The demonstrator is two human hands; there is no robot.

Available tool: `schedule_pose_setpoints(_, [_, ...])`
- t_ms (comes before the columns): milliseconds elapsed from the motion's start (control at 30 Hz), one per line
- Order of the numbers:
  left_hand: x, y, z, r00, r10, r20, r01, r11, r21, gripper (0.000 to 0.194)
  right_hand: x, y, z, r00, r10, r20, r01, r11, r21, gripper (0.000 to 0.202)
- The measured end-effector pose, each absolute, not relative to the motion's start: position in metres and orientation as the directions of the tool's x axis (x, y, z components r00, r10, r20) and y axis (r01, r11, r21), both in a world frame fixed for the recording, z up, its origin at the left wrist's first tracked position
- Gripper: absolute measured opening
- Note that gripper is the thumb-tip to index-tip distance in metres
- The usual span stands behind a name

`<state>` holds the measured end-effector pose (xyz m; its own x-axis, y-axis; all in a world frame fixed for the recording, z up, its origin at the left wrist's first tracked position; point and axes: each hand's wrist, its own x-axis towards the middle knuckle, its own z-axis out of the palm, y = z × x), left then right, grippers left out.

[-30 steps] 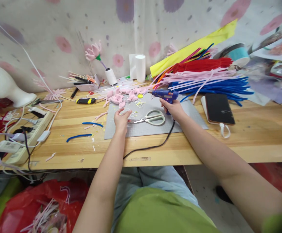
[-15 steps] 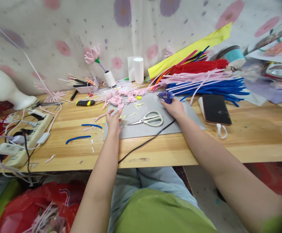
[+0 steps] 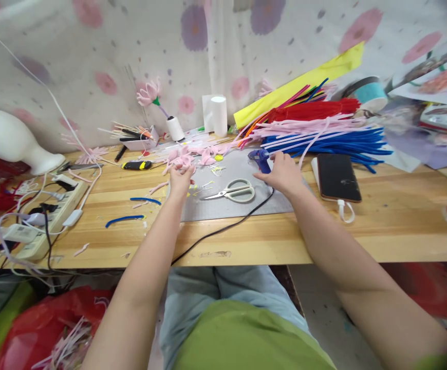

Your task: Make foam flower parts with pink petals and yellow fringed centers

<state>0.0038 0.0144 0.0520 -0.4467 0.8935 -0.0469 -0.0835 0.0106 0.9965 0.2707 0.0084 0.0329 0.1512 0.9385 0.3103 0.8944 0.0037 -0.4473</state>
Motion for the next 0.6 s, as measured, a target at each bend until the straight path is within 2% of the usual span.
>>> schedule_pose_setpoints(67, [0.006, 0.013, 0.047, -0.422, 0.906, -0.037, -0.045, 0.020, 0.999, 0.041, 0.275, -0.001, 0.044, 0.100, 0.965, 0.242, 0.905, 0.013, -0.425, 0.046])
schedule_pose_setpoints(133, [0.009, 0.012, 0.041, -0.393, 0.919, -0.029, 0.001, 0.032, 0.999, 0.043, 0.274, -0.007, 0.051, 0.025, 0.990, 0.139, 0.887, 0.043, -0.460, 0.037])
schedule_pose_setpoints(200, [0.015, 0.011, 0.037, -0.349, 0.937, -0.009, 0.055, 0.030, 0.998, 0.047, 0.265, -0.011, 0.054, -0.069, 0.990, 0.126, 0.815, 0.129, -0.564, 0.033])
schedule_pose_setpoints(300, [0.026, 0.009, 0.034, -0.252, 0.967, 0.044, 0.148, -0.006, 0.989, 0.055, 0.241, -0.009, 0.046, -0.110, 0.963, 0.246, 0.555, 0.265, -0.789, 0.022])
schedule_pose_setpoints(333, [0.030, 0.008, 0.034, -0.226, 0.972, 0.063, 0.185, -0.021, 0.982, 0.057, 0.231, -0.007, 0.042, -0.095, 0.966, 0.241, 0.434, 0.259, -0.863, 0.020])
schedule_pose_setpoints(400, [0.037, 0.006, 0.035, -0.188, 0.975, 0.115, 0.271, -0.061, 0.961, 0.060, 0.212, -0.003, 0.035, -0.068, 0.993, 0.100, 0.193, 0.112, -0.975, 0.025])
schedule_pose_setpoints(500, [0.043, 0.003, 0.038, -0.140, 0.970, 0.199, 0.402, -0.128, 0.907, 0.060, 0.190, 0.003, 0.029, -0.081, 0.995, -0.063, -0.064, -0.068, -0.996, 0.032])
schedule_pose_setpoints(600, [0.044, -0.001, 0.041, -0.125, 0.962, 0.242, 0.471, -0.157, 0.868, 0.060, 0.175, 0.006, 0.030, -0.070, 0.994, -0.088, -0.153, -0.098, -0.983, 0.035])
